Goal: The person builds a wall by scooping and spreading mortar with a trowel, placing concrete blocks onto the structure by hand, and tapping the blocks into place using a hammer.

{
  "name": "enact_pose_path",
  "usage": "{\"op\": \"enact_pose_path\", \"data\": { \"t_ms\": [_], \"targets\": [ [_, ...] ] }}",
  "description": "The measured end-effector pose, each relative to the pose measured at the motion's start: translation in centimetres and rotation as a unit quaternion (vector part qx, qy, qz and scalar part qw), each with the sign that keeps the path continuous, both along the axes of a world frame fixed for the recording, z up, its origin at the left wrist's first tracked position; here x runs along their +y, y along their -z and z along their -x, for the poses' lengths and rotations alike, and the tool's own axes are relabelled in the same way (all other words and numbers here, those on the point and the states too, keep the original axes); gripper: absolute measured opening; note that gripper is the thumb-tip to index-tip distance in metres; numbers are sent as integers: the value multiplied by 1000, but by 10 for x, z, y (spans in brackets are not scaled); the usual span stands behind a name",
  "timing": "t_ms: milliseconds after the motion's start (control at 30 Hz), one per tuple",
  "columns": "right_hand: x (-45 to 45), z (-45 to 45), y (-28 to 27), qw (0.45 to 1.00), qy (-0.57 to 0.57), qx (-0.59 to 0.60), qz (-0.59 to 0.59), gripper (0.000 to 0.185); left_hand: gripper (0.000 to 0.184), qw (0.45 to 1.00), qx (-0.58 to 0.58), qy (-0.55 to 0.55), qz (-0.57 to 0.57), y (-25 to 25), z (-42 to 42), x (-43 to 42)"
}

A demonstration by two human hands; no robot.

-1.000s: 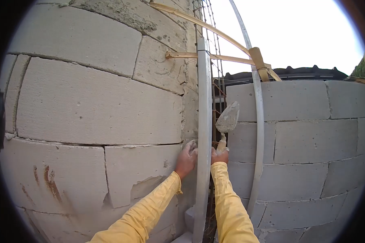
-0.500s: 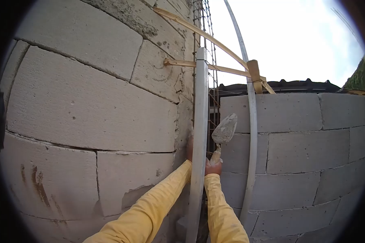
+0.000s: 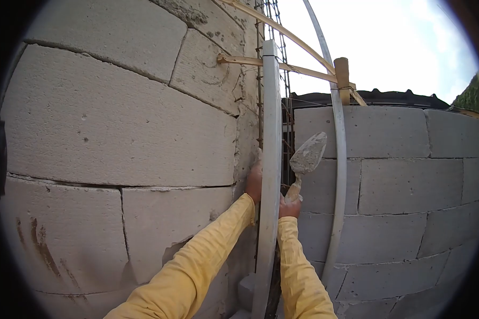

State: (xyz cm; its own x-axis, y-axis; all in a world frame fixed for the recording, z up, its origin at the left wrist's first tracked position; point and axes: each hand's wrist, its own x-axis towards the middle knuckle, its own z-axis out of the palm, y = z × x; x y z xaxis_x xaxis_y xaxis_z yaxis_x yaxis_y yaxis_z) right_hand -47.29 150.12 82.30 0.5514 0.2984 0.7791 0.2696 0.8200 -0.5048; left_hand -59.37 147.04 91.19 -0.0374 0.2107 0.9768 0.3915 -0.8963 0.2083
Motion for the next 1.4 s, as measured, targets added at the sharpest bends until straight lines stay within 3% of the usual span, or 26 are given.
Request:
{"op": "enact_pose_path", "data": {
  "t_ms": [167,433,567,667,800,867,967,1067,1167,1233,1400],
  "targets": [
    [-4,-2,-2,1000,-21,-4,-11,45,69,998,-13,-29,-57,0,-2,-11],
    [18,-3,7,1000,9,-10,2,45,75,998,-19,-48,-30,2,-4,-4],
    [24,-6,7,999,24,-31,-8,47,73,992,-21,-118,40,-4,-9,-22],
    [15,-2,6,1000,-5,-20,-15,47,69,970,-150,-120,-149,-28,-25,-15],
    [30,-7,11,989,98,-104,-50,41,74,962,-122,-220,-106,-53,-43,13],
    [20,-10,10,988,71,-125,-55,37,78,954,-156,-242,-84,-48,-54,-8],
    [-24,-9,11,990,-102,-91,-42,32,91,960,-153,-224,-69,-49,-48,-19],
    [-43,-6,21,978,-194,-52,-49,31,108,971,-132,-190,-55,-51,-39,-21],
    [-39,-4,30,964,-259,-30,-61,32,109,980,-85,-173,48,-57,-34,-17],
    [-40,-6,29,959,-273,-38,-67,32,110,979,-84,-184,31,-55,-36,-25],
    [-6,-4,37,978,-95,-101,-153,35,112,970,-62,-231,47,-60,-37,-19]
  ]
}}
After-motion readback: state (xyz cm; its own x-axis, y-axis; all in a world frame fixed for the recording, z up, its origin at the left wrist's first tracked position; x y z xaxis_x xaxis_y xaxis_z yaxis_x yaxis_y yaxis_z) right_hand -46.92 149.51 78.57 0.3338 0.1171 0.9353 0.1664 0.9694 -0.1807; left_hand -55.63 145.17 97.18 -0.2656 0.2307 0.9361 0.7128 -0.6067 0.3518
